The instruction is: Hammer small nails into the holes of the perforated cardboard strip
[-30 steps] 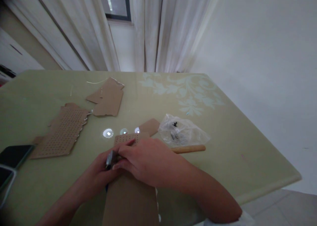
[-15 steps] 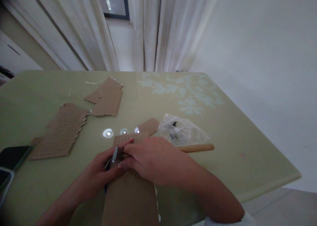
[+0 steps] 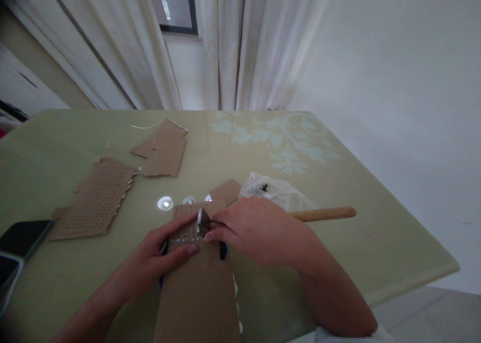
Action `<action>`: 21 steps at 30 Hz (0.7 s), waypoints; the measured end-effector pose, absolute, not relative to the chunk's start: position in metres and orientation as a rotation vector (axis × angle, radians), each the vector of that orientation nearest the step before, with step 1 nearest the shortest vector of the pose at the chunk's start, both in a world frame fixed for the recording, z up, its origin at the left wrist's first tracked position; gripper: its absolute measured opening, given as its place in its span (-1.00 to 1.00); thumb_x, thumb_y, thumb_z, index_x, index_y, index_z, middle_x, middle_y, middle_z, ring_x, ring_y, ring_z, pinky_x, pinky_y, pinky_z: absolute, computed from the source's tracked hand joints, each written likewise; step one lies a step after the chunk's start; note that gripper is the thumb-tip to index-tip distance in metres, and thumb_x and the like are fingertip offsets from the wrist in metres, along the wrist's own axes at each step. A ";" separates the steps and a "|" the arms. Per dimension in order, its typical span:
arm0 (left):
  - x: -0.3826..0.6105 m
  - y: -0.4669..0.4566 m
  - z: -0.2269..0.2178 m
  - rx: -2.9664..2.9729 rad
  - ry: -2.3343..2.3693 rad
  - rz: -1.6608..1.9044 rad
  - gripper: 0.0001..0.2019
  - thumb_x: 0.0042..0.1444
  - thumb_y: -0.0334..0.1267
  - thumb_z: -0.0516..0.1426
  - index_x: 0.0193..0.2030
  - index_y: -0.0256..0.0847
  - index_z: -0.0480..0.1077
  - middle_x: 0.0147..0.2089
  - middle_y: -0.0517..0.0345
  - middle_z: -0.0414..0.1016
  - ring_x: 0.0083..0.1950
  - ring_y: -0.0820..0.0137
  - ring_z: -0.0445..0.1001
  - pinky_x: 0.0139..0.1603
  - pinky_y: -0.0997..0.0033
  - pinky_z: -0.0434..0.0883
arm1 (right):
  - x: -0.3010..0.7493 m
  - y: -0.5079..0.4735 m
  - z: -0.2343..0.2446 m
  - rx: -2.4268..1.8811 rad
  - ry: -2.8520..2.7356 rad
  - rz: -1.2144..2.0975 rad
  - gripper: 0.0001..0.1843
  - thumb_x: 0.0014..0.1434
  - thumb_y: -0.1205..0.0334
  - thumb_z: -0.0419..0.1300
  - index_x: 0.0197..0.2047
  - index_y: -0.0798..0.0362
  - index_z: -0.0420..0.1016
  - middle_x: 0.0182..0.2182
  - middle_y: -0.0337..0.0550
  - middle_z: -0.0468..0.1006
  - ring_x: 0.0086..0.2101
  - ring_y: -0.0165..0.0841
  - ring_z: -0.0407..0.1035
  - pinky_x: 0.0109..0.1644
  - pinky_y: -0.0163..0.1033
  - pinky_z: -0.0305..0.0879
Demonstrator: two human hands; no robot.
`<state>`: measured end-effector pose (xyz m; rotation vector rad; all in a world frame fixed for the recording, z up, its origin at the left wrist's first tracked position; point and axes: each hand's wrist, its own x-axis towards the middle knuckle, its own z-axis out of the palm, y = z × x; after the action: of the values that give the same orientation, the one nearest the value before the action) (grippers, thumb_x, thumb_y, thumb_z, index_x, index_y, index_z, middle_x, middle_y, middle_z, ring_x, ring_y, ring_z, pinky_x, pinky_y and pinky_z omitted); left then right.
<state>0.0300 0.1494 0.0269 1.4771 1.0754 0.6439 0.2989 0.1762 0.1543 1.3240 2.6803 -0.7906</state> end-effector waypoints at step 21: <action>0.039 0.149 0.027 1.594 1.128 0.814 -0.50 0.42 0.07 0.27 0.37 -0.10 0.58 0.33 0.00 0.70 0.30 0.02 0.66 0.44 0.00 0.52 | 0.271 0.174 0.141 1.501 2.981 -1.007 -0.79 0.60 0.14 0.21 -0.03 0.00 0.66 -0.21 -0.17 0.76 -0.25 -0.27 0.57 -0.15 -0.23 0.24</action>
<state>0.0390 0.1495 0.0266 1.5943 1.1282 0.8142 0.2712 0.1741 0.1409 1.5014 2.9813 -1.0069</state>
